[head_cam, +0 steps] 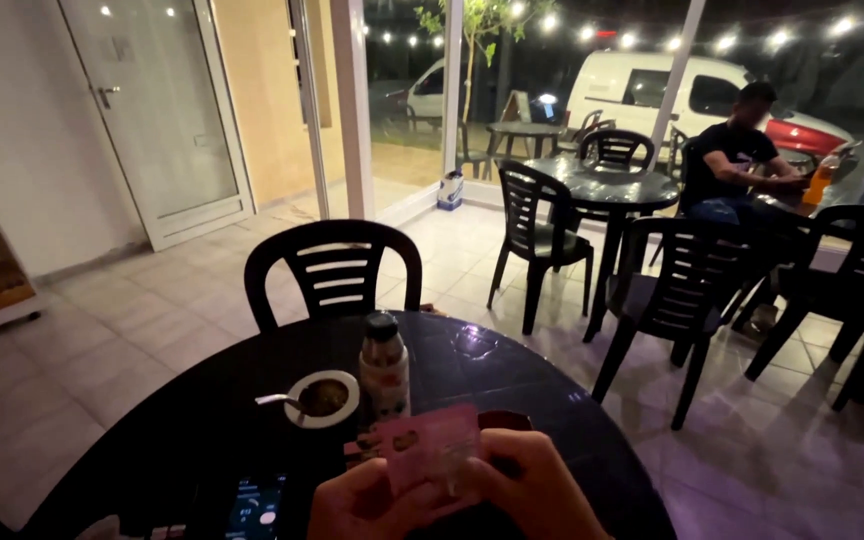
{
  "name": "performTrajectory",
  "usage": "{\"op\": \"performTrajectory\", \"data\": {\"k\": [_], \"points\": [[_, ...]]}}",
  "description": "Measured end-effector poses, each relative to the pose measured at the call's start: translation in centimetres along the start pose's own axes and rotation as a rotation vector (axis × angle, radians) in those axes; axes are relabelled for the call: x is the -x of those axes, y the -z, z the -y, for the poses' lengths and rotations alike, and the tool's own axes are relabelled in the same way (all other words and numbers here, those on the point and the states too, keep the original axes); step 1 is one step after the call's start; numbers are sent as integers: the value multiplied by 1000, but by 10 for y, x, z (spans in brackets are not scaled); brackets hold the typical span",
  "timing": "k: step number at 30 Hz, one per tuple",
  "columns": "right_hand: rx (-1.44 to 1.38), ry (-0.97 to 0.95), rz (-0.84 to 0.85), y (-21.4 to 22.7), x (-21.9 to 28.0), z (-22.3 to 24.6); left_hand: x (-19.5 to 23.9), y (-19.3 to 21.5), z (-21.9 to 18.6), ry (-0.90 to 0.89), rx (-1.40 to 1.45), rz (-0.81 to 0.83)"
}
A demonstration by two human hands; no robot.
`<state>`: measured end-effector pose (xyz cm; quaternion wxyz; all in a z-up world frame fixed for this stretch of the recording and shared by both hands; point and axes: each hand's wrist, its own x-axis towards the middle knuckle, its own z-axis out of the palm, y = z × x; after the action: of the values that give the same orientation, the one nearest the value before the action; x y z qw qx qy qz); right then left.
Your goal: Sorting and organizing small packets into cardboard boxes on a table.
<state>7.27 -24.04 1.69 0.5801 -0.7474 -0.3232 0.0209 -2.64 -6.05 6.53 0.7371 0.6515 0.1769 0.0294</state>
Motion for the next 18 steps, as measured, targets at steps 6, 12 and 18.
{"op": "performTrajectory", "data": {"k": [6,12,18], "points": [[-198,-83,26,4,11,9,-8,2,18,-21,-52,68],[-189,-48,-7,1,10,8,-15,1,35,-167,-91,-5],[-37,-84,-48,-1,6,26,-15,1,32,-187,-153,-57]]}}
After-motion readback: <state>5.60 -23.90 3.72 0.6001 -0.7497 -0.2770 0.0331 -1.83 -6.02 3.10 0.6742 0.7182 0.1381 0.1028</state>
